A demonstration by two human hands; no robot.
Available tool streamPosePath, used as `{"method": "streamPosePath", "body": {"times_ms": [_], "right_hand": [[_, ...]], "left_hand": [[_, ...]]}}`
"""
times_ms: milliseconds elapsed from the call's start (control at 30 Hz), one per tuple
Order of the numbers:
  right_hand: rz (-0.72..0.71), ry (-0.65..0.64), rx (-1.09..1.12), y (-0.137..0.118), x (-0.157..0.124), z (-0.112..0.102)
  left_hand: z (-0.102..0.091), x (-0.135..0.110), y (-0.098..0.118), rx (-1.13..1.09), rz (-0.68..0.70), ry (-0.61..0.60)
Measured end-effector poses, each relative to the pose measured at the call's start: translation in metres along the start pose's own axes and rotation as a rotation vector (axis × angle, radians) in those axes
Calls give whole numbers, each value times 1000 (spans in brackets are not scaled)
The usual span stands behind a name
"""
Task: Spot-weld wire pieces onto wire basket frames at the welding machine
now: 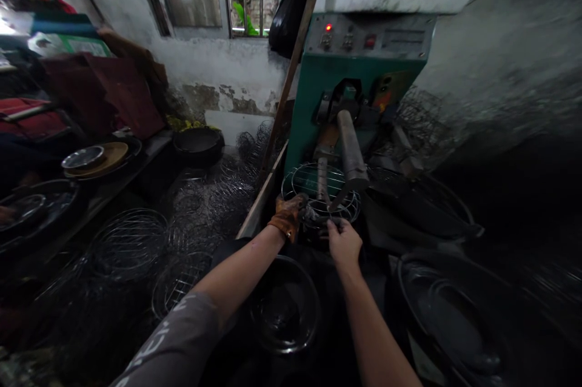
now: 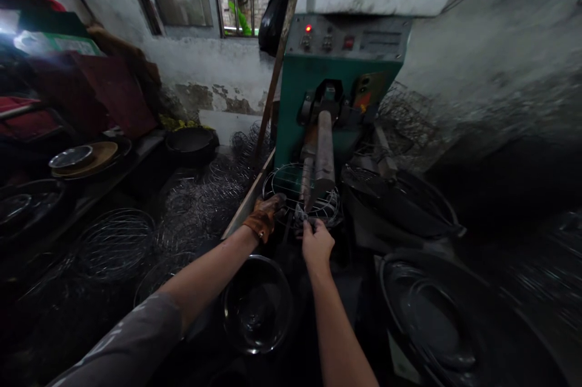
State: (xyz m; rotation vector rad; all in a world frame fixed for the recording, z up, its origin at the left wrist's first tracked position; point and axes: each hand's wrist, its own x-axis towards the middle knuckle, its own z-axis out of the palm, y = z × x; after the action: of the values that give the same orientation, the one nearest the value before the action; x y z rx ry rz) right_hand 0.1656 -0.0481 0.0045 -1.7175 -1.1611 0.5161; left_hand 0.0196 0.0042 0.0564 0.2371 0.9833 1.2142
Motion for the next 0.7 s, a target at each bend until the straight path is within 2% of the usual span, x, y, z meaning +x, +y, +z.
{"method": "streamPosePath", "body": {"times_ms": [100,267,400,500,700], "right_hand": [[-45,34,-76,2,2,0],[-62,43,-105,4,2,0],[-53,51,-125,5,1,0],[-51,43,-130,4,-1,0],[-74,77,-180,2,-2,1]], "left_hand": [[2,4,-4,-9,5,58],[1,11,-12,-16,-11,0],[-3,12,-17,-40,41,12],[-2,10,-16,-27,72,13],[11,3,-10,-32,0,91]]}}
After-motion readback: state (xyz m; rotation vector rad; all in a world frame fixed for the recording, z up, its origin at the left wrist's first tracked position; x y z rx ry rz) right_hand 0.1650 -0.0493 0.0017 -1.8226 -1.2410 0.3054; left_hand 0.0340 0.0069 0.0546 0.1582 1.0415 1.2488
